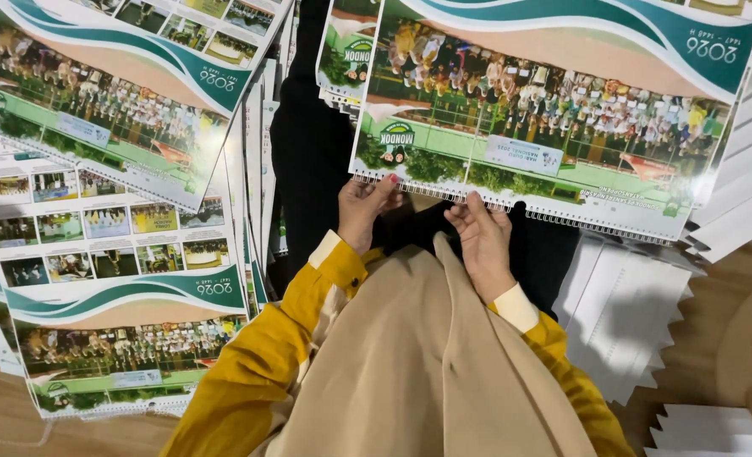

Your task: The person sits on the floor and assembles wall calendars by inserting metal spiral rings into the punched holes of the calendar pages. They handle the calendar sheets and rings by hand, repeatedly aligning the holes and twisting the rings to secure the pages together.

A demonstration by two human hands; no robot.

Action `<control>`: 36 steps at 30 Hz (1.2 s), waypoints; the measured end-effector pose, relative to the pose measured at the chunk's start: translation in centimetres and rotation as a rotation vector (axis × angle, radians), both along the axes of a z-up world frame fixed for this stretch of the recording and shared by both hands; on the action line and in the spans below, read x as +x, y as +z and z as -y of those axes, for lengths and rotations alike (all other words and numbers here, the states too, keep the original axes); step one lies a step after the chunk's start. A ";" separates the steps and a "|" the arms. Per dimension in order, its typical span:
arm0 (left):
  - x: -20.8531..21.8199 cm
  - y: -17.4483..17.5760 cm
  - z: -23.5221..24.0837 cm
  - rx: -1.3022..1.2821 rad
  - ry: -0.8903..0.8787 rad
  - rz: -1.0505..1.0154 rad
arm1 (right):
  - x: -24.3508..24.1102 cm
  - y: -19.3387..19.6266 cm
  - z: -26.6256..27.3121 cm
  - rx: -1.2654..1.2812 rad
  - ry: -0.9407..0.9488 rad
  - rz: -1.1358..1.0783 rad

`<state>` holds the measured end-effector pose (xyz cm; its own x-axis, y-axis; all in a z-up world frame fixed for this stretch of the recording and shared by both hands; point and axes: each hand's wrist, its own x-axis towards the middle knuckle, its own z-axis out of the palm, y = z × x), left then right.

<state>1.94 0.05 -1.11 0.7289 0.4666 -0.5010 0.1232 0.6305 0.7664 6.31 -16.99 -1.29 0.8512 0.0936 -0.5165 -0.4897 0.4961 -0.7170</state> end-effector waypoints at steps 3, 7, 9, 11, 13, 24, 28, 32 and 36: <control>-0.6 -2.2 -1.0 -0.037 -0.021 0.024 | 0.1 -0.7 0.8 0.073 0.024 0.010; -0.2 -2.5 -1.0 -0.019 -0.010 0.012 | 0.3 -2.3 1.0 -0.054 0.071 0.087; 0.1 -1.9 -1.1 -0.007 -0.015 -0.001 | 0.4 -2.4 0.9 -0.149 0.086 0.131; -0.1 -1.8 -1.5 0.010 -0.010 0.020 | 0.0 -1.6 0.5 -0.128 0.086 0.135; -0.3 -1.4 -2.0 0.022 -0.007 0.041 | 0.0 -0.9 0.2 -0.111 0.085 0.138; 0.3 -1.9 -2.1 0.234 -0.002 -0.031 | -0.4 2.3 -0.2 -0.093 -0.005 0.009; -0.1 -1.9 -0.6 0.106 -0.012 0.000 | -0.1 0.1 0.1 0.002 -0.019 0.009; 0.2 -0.8 1.3 -0.043 -0.037 -0.051 | -0.2 0.3 -0.4 0.076 0.017 -0.028; 0.3 -1.0 1.7 -0.134 -0.060 -0.026 | -0.1 0.0 -0.4 0.113 0.017 -0.045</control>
<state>2.25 -1.67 -2.15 0.7392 0.3504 -0.5752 0.1822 0.7182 0.6716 6.24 -16.59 -1.26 0.8252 0.1672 -0.5395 -0.5290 0.5637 -0.6344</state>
